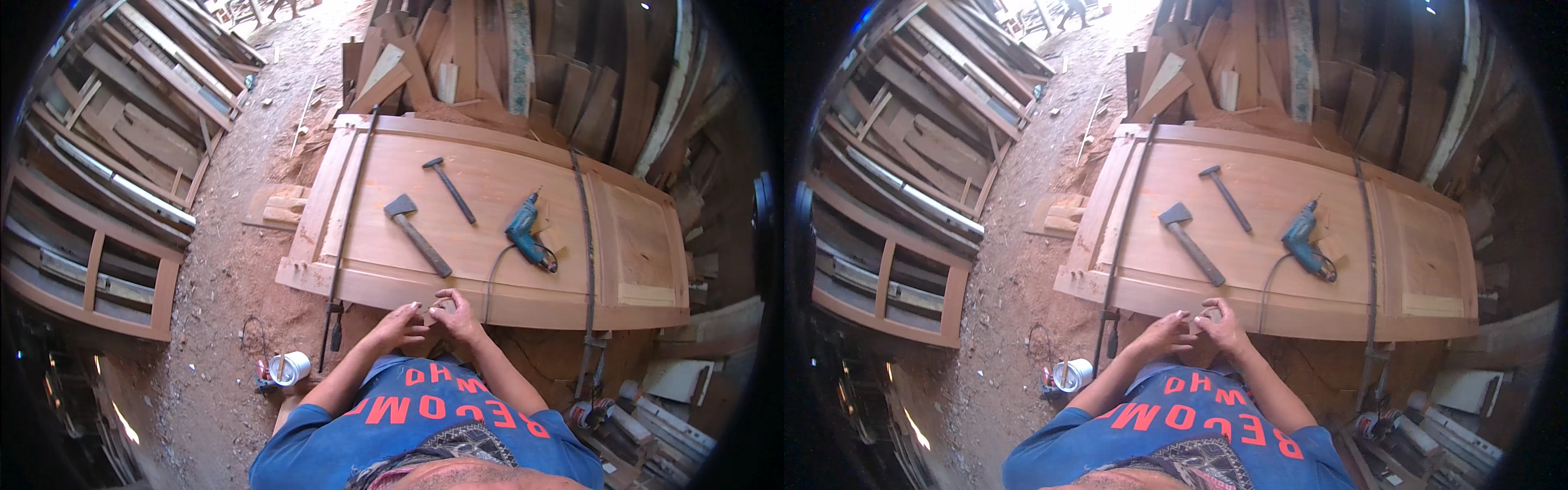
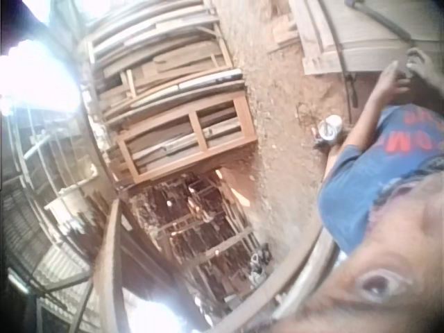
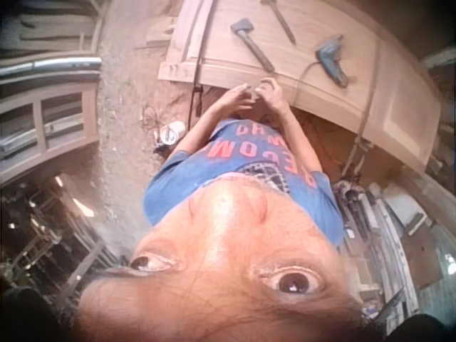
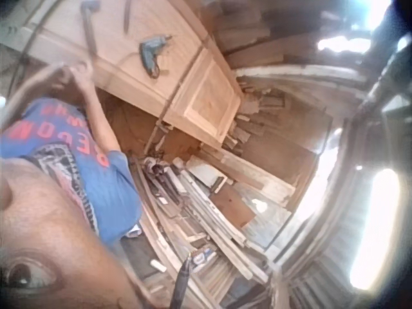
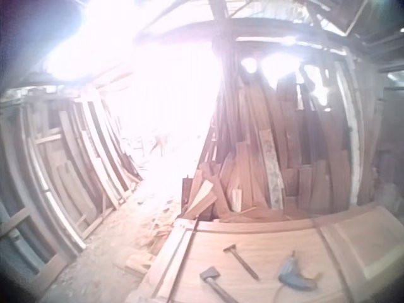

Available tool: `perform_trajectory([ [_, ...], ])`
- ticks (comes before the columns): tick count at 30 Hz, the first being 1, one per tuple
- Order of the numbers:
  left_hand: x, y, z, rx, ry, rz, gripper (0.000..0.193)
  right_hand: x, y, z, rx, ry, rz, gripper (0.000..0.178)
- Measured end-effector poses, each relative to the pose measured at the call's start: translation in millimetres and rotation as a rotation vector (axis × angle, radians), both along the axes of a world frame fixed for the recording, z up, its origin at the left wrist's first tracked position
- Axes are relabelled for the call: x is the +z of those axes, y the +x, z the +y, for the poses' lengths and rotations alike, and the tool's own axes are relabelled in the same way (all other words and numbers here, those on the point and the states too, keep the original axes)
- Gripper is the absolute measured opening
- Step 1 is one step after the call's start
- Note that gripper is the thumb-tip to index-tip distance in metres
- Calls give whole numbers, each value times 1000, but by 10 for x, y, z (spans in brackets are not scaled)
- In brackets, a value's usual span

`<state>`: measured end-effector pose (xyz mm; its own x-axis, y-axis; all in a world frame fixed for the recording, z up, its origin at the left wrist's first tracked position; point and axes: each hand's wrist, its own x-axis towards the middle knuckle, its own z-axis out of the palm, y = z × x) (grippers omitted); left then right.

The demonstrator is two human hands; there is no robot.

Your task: The person assembles a wooden frame by clamping a small piece to a larger board, drilling pilot holes, and hammering nails to secure the joint. They use a drill, hammer, and clamp throughout the process.

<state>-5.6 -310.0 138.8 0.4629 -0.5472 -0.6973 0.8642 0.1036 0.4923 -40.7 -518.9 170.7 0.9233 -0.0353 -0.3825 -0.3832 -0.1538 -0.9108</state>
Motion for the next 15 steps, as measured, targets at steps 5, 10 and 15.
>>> perform_trajectory([
  [5,-196,-221,-774,-77,-240,21,45,364,-435,-502,59,-25,-10,73],
  [10,7,-388,-1472,-217,-148,-13,50,70,-1023,-1151,4,-128,-139,65],
  [15,-54,-631,-2011,-359,-75,-82,60,328,-1428,-1495,-149,-277,-75,53],
])
